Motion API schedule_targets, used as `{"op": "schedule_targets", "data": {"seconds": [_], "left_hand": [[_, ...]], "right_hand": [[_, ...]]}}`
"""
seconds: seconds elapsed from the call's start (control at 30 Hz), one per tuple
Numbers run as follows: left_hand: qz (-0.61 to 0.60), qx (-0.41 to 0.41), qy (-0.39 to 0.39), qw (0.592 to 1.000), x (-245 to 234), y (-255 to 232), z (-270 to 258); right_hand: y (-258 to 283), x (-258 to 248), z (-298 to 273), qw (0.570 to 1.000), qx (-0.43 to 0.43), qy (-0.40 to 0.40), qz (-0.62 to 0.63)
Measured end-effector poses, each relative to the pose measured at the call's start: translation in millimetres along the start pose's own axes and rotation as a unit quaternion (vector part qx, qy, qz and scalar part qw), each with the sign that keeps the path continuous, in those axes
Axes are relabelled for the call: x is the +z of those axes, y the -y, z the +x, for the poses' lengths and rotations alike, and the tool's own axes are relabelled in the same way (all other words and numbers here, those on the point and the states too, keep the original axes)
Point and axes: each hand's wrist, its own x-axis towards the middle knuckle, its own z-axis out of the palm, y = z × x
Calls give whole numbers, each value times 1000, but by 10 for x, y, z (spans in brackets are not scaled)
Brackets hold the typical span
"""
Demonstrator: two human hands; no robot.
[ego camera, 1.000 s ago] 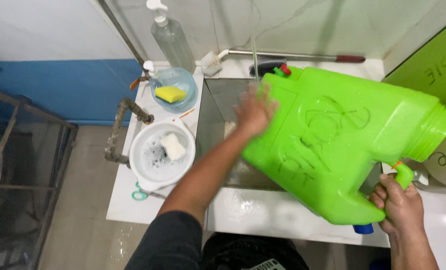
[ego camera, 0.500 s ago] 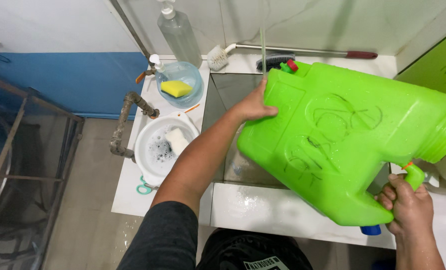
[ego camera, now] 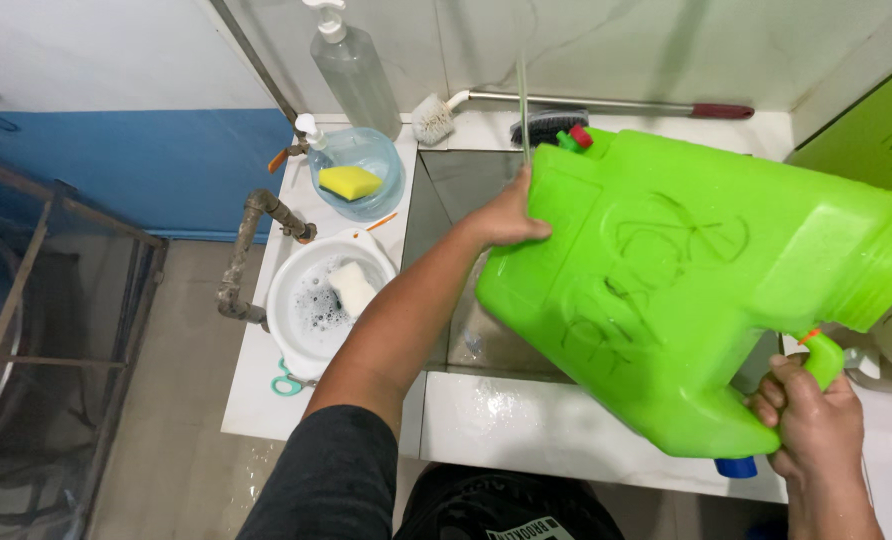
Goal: The person cleans a large green plastic container by rinsing it under running water, scrubbing the exterior with a brush, and rinsing again. The person also uses scissors to cut a label off a small green lid and rinses the lid.
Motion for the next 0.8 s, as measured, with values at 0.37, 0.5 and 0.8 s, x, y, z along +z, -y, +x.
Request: {"op": "schedule_targets", "data": {"seconds": [0.37,0.5,0.8], "left_hand": [[164,73,-232,956,417,-350,-257],[198,122,-170,958,479,-304,-626],[96,-217,-245,940,593,309,-1079]], "right_hand": [[247,1839,953,752,-206,241,-578],[222,2706,1291,588,-225,359,-689],[-72,3513,1648,460,-360,395,-709]]}}
